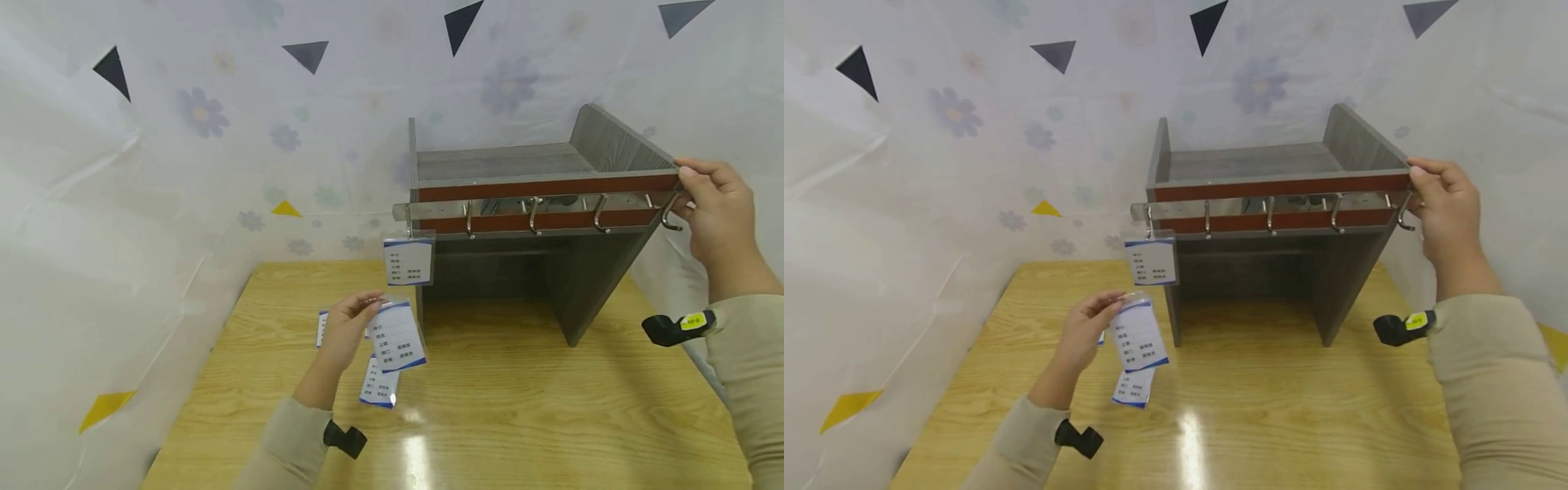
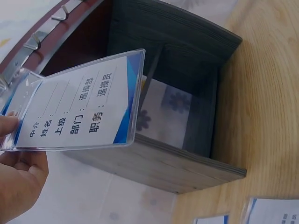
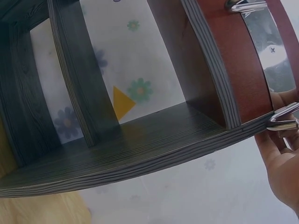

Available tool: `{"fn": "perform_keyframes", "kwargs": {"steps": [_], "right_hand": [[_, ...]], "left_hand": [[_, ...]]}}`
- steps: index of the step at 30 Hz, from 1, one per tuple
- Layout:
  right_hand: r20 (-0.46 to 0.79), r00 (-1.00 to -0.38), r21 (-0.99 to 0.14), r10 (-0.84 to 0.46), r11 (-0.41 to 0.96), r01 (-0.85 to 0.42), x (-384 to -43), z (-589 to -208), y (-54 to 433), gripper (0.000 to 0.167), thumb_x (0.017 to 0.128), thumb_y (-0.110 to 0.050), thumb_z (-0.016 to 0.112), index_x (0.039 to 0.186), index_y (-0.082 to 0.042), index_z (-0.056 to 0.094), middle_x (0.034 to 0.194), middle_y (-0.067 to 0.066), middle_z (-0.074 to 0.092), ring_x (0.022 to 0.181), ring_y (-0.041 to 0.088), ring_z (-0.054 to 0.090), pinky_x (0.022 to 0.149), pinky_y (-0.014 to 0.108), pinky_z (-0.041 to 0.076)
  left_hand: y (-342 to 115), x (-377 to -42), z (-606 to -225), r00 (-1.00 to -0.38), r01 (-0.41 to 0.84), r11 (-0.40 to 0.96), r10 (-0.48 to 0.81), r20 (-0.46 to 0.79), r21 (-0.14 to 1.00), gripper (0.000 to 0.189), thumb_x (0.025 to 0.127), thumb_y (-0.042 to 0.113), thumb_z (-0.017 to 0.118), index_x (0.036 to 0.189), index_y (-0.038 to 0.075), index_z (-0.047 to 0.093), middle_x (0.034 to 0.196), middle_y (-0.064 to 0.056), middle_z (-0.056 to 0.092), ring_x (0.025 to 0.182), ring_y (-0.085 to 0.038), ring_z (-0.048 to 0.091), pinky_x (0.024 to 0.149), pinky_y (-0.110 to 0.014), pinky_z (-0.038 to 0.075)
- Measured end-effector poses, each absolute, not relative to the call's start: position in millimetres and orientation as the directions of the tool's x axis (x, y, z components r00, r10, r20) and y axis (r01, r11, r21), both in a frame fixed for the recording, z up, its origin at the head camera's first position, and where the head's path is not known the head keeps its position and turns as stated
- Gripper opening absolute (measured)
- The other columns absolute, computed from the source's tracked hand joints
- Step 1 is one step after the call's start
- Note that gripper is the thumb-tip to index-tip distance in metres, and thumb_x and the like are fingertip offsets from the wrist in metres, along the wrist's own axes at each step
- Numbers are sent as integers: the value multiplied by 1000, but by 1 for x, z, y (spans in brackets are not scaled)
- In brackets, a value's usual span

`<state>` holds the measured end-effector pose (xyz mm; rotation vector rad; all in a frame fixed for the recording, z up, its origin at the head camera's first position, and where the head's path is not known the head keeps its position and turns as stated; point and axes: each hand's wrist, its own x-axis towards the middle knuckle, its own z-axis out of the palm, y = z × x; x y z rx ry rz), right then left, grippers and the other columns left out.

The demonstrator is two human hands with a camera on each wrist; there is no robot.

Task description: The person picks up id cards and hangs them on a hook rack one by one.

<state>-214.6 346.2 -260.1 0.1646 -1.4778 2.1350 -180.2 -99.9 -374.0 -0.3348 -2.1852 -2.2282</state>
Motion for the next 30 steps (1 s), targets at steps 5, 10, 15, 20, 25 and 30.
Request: {"fn": "perform_keyframes", "kwargs": {"steps": [5,10,15,20,25,30], "right_hand": [[391,-845,-841,365,-232,-489,-214,-261,348,21,82,-8,57,101,1,57,89,6,48,64,10,45,51,15,43],[395,-840,-853,372,-191,-486,-212,-262,348,21,84,-9,55,102,-1,58,88,5,47,63,9,45,52,14,42],[401,-836,-842,375,-208,-497,-212,-261,347,20,83,-7,55,102,0,58,88,6,48,63,9,46,52,14,43],[402,-835,-818,375,-262,-512,-214,-261,344,20,81,-5,58,99,3,58,85,8,52,61,10,48,51,16,44],[401,-834,-816,378,-267,-513,-214,-260,344,20,80,-6,59,99,3,58,84,8,53,61,11,49,52,16,45],[407,-832,-828,378,-232,-510,-213,-260,343,20,81,-7,58,100,1,58,84,7,51,61,10,48,52,15,44]], "left_hand": [[-90,-181,-366,-969,190,-8,162,189,982,22,83,11,56,104,4,59,97,-9,59,81,-19,54,70,-27,47],[-78,-183,-355,-955,228,-39,184,232,973,22,82,12,59,101,1,59,93,-7,60,84,-18,54,72,-25,45],[-67,-185,-346,-936,282,-78,196,292,956,21,81,6,58,100,-3,57,89,-6,59,79,-16,53,69,-23,45],[-60,-188,-341,-929,301,-65,206,308,951,18,80,5,59,97,-1,59,89,-6,60,80,-15,54,69,-24,46],[-52,-191,-334,-914,328,-88,223,339,941,19,81,5,58,98,-2,58,92,-9,59,83,-16,54,71,-25,46],[-42,-193,-327,-920,296,-99,236,311,950,20,81,5,58,99,-3,57,91,-7,58,82,-15,54,70,-24,46]]}}
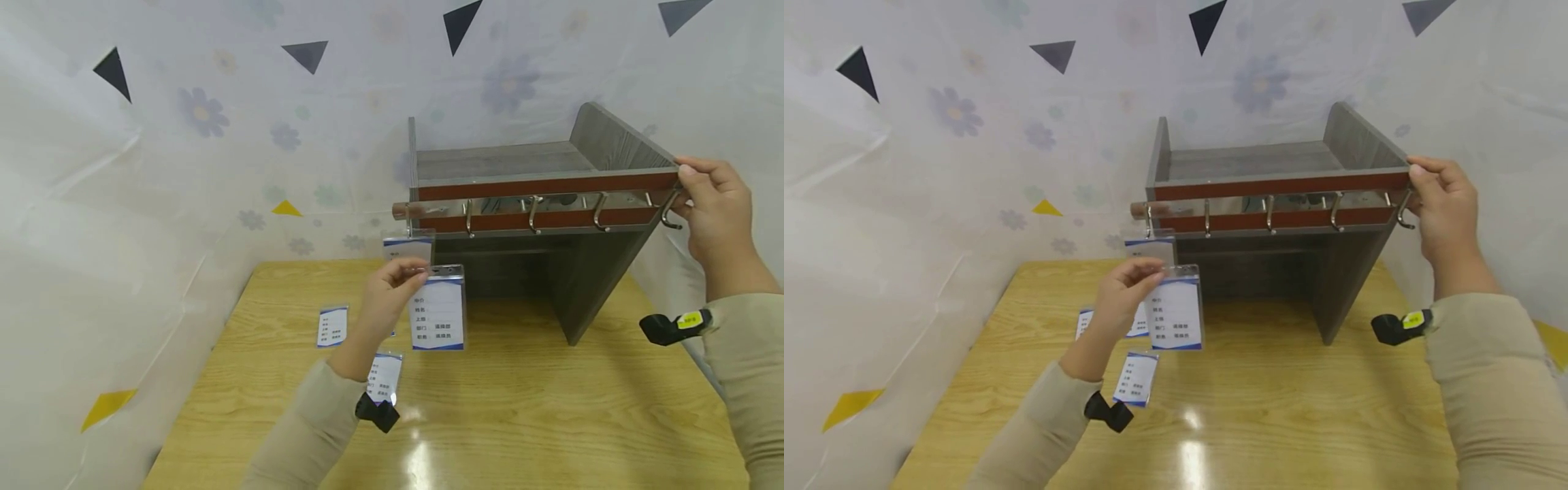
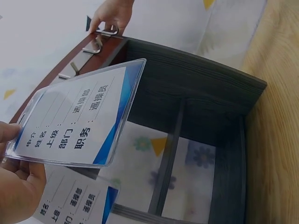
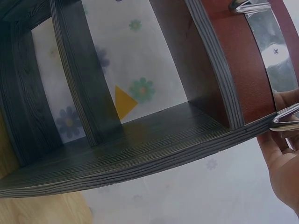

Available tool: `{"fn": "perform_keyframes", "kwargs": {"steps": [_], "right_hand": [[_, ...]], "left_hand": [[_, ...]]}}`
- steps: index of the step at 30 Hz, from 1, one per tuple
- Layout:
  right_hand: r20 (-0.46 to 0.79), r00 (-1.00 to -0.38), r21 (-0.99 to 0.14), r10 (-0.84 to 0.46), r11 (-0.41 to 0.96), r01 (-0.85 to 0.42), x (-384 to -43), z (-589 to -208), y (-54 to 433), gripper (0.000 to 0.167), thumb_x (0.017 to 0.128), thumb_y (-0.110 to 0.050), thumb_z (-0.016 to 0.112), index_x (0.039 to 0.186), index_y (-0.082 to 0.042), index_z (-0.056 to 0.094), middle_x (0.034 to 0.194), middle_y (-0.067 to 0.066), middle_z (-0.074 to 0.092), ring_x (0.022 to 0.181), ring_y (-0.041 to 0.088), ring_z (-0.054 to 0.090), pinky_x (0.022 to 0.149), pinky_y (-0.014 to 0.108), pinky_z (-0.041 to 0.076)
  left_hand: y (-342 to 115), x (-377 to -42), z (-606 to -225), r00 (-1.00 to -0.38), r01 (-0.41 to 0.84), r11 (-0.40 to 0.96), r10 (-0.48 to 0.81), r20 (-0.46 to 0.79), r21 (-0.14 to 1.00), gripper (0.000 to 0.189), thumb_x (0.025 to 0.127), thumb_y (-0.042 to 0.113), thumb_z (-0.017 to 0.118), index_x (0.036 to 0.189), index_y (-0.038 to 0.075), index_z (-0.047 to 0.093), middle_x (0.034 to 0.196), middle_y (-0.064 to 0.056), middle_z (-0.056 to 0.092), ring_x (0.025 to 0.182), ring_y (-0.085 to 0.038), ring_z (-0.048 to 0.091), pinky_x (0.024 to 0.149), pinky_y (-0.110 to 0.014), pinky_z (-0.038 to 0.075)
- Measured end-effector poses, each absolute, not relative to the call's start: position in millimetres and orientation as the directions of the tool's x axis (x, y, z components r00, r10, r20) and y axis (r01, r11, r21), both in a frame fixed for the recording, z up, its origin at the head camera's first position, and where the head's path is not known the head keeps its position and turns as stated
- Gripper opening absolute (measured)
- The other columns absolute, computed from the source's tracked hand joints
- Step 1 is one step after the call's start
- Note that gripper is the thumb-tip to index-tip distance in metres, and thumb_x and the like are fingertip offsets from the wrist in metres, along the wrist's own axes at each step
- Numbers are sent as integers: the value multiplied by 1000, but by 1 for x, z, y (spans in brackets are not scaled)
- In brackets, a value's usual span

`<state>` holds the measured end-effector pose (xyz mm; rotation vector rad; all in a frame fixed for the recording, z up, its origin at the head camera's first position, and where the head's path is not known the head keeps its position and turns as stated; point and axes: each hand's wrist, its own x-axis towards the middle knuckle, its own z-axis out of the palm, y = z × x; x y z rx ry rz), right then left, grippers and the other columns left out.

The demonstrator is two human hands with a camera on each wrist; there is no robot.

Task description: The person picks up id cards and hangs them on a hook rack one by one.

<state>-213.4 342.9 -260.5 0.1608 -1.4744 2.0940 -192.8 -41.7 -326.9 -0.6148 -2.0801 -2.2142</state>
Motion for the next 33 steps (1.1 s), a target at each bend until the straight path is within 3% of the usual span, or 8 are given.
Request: {"fn": "perform_keyframes", "kwargs": {"steps": [5,18,33], "right_hand": [[407,-832,-843,377,-195,-501,-212,-261,343,19,83,-8,56,100,-1,59,85,6,48,62,9,46,53,14,44],[408,-829,-838,382,-204,-506,-212,-261,343,18,84,-6,55,100,-1,59,83,6,52,61,9,48,53,14,45],[396,-830,-829,392,-235,-507,-212,-259,343,18,82,-6,56,98,1,59,82,7,53,59,10,47,51,15,44]], "left_hand": [[-31,-194,-321,-929,261,-103,245,279,960,21,80,4,59,100,-3,58,90,-6,58,82,-14,54,71,-24,46],[-7,-201,-309,-895,342,-140,254,367,929,17,81,3,58,97,-3,58,91,-9,60,80,-12,55,67,-23,46],[8,-192,-280,-940,308,-7,151,306,951,16,81,3,57,96,1,61,87,-6,61,69,-6,50,57,-17,41]]}}
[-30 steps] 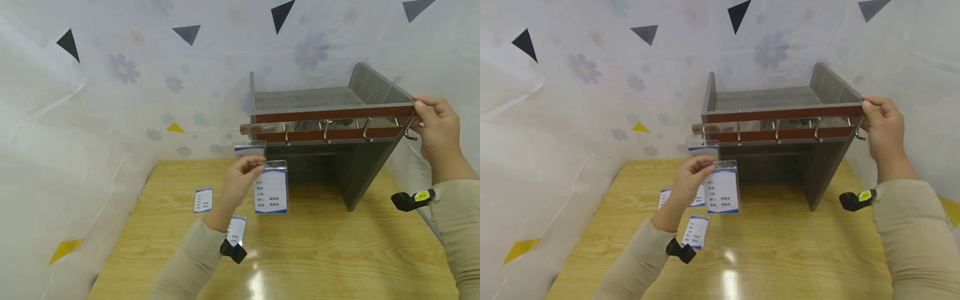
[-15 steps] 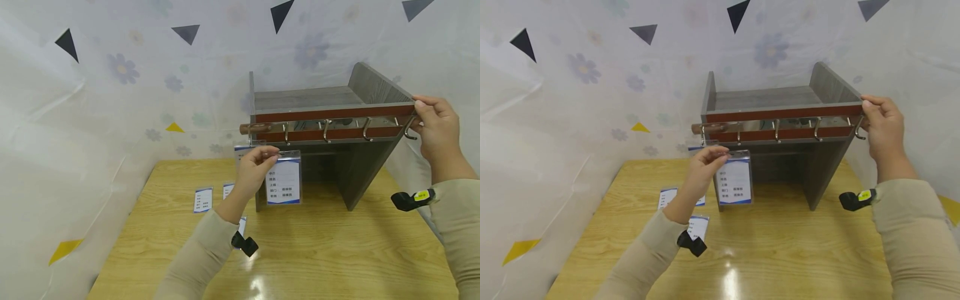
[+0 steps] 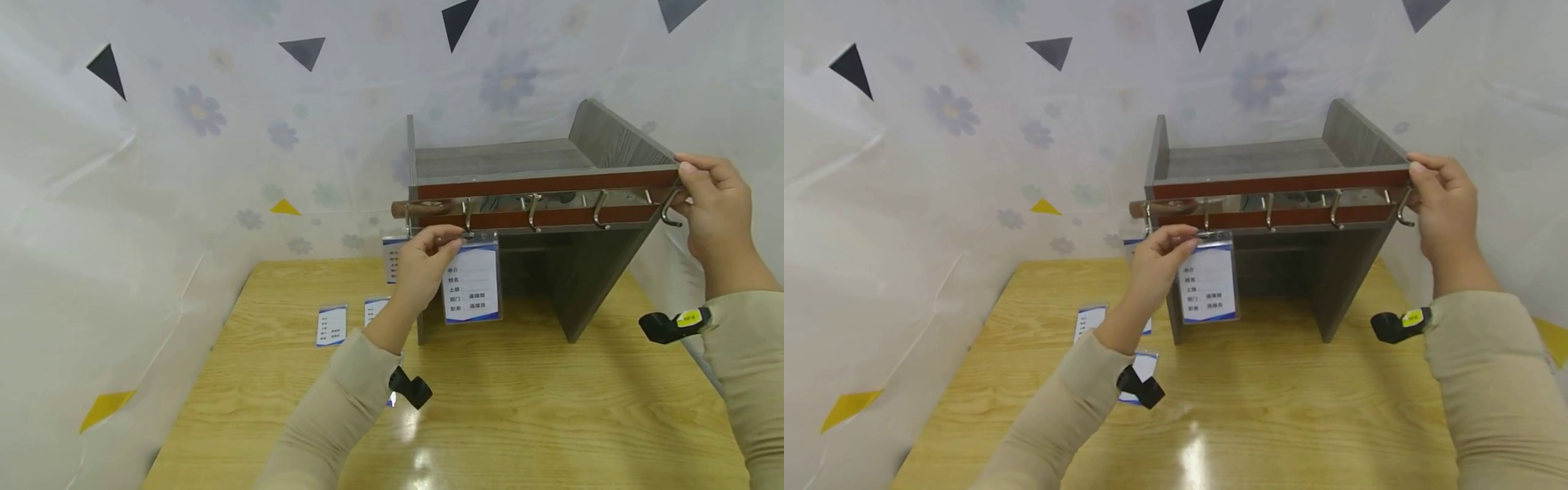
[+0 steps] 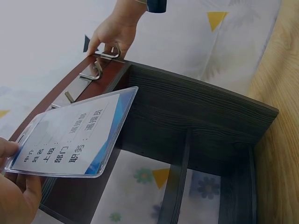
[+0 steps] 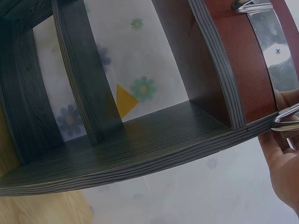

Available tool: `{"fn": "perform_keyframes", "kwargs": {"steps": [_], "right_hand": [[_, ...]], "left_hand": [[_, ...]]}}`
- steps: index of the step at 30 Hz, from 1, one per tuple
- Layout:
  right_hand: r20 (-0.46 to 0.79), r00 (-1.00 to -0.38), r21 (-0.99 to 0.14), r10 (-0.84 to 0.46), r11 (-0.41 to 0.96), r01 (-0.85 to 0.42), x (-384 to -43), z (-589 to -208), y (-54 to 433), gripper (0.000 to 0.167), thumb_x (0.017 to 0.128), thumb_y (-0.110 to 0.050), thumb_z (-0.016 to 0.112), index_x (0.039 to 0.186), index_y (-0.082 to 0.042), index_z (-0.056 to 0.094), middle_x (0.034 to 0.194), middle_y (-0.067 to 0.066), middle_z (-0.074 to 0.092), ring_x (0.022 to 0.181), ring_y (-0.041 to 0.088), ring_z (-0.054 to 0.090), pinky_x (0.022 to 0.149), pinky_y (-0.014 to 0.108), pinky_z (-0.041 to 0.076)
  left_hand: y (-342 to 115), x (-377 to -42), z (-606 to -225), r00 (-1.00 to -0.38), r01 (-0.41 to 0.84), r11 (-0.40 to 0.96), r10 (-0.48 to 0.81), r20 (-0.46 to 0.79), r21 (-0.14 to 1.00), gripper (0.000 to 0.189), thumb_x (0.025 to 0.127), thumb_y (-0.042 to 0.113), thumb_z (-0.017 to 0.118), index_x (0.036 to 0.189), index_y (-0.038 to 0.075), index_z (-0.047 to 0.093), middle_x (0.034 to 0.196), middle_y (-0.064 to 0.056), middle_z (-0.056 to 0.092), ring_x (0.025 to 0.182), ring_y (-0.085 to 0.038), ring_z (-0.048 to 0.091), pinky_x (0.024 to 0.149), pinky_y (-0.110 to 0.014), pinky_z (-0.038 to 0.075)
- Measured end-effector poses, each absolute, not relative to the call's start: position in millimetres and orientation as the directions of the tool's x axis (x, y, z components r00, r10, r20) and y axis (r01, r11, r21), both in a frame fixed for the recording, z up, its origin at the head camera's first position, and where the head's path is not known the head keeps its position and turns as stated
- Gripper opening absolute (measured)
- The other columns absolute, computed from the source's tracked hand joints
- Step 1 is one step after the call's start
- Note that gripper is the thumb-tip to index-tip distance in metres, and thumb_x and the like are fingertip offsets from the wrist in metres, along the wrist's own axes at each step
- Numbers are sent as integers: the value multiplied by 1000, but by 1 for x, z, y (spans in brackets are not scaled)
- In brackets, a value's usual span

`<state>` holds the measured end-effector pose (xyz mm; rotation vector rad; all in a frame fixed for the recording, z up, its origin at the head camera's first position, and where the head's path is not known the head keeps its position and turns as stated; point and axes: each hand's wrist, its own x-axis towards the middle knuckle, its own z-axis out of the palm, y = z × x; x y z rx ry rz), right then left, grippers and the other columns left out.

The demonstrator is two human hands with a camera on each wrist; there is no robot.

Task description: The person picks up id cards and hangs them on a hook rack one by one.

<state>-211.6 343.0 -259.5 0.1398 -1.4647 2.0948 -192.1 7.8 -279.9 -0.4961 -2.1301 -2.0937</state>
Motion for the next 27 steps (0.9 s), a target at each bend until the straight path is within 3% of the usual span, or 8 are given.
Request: {"fn": "perform_keyframes", "kwargs": {"steps": [11,27], "right_hand": [[378,-832,-846,406,-214,-488,-210,-259,342,19,82,-8,58,99,-2,60,84,5,54,61,9,46,52,14,44],[381,-831,-843,405,-217,-492,-209,-259,342,19,81,-8,58,100,-1,59,84,6,56,62,10,47,52,14,44]], "left_hand": [[17,-213,-297,-936,341,41,106,335,939,12,80,13,61,91,9,63,77,4,58,64,-8,46,53,-19,38],[26,-215,-288,-975,220,72,47,217,973,5,79,15,63,83,12,64,69,1,50,59,-8,44,49,-19,36]]}}
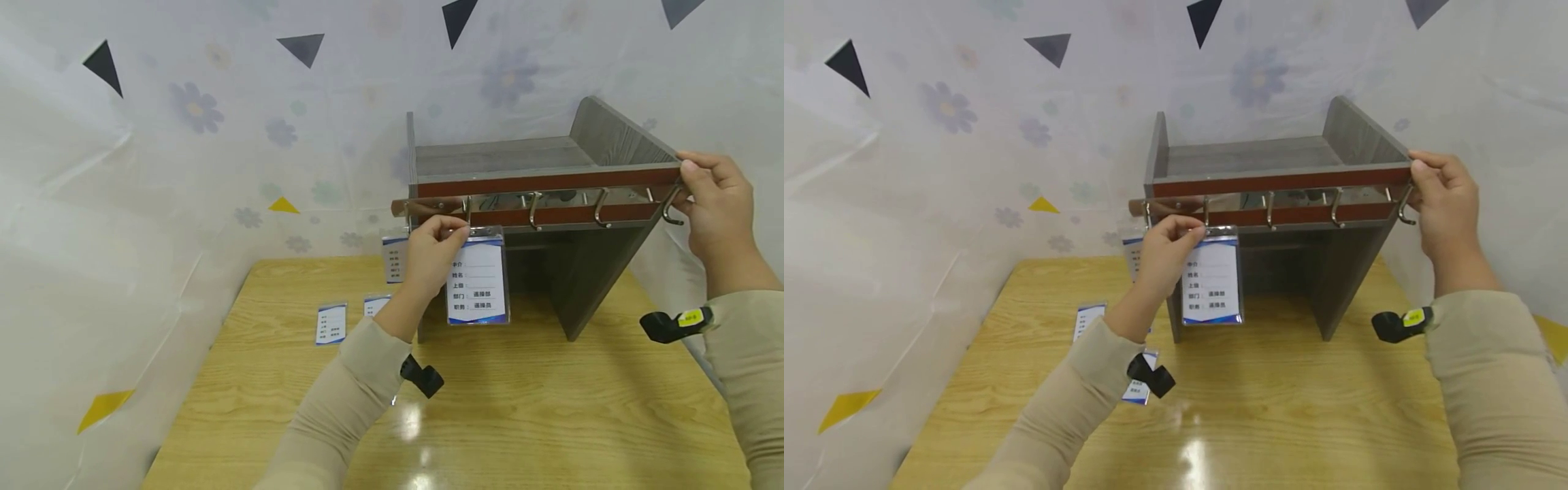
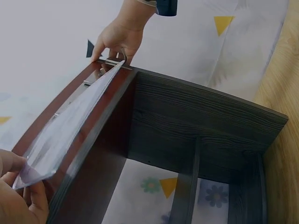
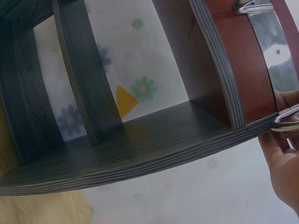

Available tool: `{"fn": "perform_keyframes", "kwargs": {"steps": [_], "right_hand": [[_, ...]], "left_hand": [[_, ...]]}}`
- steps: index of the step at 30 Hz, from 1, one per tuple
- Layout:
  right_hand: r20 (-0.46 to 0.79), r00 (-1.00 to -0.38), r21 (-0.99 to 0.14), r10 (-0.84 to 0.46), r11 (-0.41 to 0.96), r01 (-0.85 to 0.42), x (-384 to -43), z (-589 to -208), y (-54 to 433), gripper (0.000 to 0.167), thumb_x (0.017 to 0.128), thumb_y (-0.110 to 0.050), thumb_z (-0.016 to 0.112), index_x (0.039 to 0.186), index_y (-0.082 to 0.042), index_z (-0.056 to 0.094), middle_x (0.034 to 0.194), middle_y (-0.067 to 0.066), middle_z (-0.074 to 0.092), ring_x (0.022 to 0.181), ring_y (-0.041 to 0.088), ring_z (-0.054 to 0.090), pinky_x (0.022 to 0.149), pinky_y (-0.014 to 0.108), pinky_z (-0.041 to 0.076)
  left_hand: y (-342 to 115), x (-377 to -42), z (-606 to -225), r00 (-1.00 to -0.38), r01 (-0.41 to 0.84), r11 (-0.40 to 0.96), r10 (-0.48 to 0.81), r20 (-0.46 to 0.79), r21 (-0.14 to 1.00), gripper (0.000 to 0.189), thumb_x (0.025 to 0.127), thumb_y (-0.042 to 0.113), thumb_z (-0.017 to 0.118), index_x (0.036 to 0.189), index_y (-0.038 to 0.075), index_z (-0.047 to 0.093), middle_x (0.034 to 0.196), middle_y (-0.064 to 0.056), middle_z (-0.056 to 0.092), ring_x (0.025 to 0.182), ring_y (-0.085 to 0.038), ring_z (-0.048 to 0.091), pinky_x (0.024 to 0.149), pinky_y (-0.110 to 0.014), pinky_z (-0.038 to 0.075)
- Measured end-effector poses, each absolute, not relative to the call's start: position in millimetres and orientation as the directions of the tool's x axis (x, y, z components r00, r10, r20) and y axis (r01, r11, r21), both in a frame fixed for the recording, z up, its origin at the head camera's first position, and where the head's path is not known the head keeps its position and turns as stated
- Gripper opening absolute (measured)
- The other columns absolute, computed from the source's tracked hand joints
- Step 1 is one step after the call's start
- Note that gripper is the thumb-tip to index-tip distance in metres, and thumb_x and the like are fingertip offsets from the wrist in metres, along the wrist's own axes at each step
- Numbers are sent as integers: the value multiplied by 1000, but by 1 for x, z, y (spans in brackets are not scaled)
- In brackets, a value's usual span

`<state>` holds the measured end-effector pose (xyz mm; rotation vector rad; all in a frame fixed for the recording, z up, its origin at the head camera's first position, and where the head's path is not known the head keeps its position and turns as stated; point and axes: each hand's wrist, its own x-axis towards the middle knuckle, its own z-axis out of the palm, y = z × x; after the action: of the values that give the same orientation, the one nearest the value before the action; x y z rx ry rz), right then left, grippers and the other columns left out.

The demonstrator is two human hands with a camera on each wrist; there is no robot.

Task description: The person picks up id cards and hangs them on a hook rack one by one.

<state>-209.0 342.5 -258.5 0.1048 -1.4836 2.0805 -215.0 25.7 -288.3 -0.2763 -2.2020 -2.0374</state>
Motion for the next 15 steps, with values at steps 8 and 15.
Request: {"fn": "perform_keyframes", "kwargs": {"steps": [8,15], "right_hand": [[378,-831,-846,408,-211,-489,-210,-259,344,19,82,-9,58,100,-2,59,84,5,55,62,9,48,53,14,45],[385,-835,-847,395,-210,-489,-210,-260,344,20,82,-9,58,101,-2,59,86,5,56,64,9,50,55,14,45]], "left_hand": [[27,-216,-285,-981,190,109,50,185,976,4,79,14,63,83,13,65,71,1,55,59,-9,47,50,-19,40],[24,-215,-284,-977,206,176,83,194,963,7,80,13,61,85,14,66,74,5,57,61,-8,48,50,-18,40]]}}
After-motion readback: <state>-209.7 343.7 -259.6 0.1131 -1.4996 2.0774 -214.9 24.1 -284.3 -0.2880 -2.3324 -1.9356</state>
